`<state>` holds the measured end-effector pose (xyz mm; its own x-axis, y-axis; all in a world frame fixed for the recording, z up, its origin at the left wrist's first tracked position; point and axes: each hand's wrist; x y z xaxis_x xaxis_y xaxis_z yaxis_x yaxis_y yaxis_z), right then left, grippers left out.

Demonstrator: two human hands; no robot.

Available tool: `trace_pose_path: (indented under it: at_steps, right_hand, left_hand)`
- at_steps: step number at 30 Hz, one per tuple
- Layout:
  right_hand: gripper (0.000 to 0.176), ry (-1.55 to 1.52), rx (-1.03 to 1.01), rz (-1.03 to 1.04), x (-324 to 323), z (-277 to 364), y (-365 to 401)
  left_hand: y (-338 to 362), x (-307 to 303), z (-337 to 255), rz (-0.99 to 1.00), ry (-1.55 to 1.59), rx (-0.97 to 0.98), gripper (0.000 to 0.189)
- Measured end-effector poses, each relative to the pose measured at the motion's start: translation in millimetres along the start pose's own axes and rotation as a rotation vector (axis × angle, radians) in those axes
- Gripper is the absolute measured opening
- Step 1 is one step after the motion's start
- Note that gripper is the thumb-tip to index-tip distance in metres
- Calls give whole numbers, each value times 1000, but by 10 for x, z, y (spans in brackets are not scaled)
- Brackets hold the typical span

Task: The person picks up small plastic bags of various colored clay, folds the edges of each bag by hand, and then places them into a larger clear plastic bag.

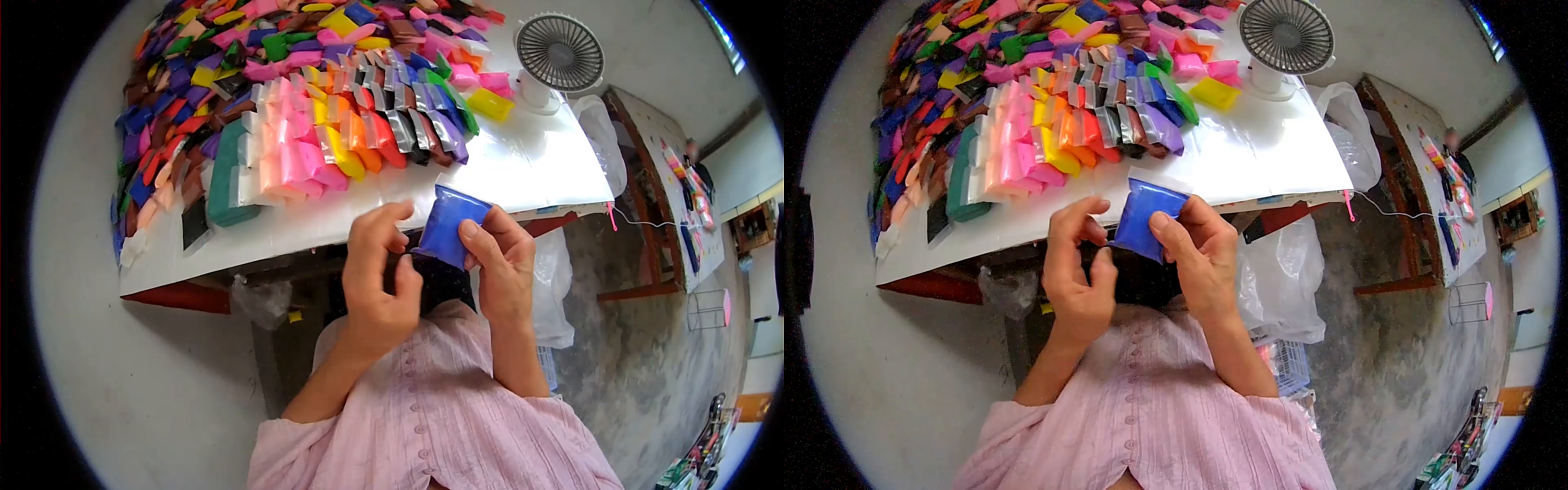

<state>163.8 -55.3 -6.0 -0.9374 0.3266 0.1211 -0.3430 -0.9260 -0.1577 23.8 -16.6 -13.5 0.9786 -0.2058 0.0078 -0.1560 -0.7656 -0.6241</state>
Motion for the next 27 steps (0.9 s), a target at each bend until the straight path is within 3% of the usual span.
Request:
trace_pose_path:
  at_steps: [4, 5, 11, 17, 21, 24, 27]
  right_hand:
    - [19, -30, -18, -17, 70, 22, 30]
    - [20, -31, -26, -16, 87, 22, 31]
    - [16, 43, -24, 18, 69, 38, 24]
    - [14, -4, -40, 4, 94, -57, -18]
    - [14, -4, 1, 26, 69, 21, -25]
    - [14, 61, -91, 2, 24, -45, -45]
    - [14, 0, -1, -94, 28, -45, -44]
  left_hand:
    - [-40, -82, 2, 55, 459, -524, 31]
    - [-52, -65, -50, 114, 435, -591, 25]
    - [-6, -14, 34, 117, 453, -495, 22]
    - [-14, -23, 58, 107, 260, -389, 19]
    - [-18, -25, 74, 128, 324, -425, 17]
    - [-18, -36, 69, 179, 370, -477, 17]
    - [-27, -39, 28, 213, 382, -530, 18]
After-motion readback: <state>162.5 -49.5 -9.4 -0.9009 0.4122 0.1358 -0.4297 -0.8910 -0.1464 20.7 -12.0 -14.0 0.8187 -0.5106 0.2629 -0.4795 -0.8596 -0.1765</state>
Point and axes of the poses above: each hand's wrist, its own y-axis away from the middle knuckle, its own x-axis out of the palm, z = x × y, and after that the axes turned 11 degrees about y, right-handed
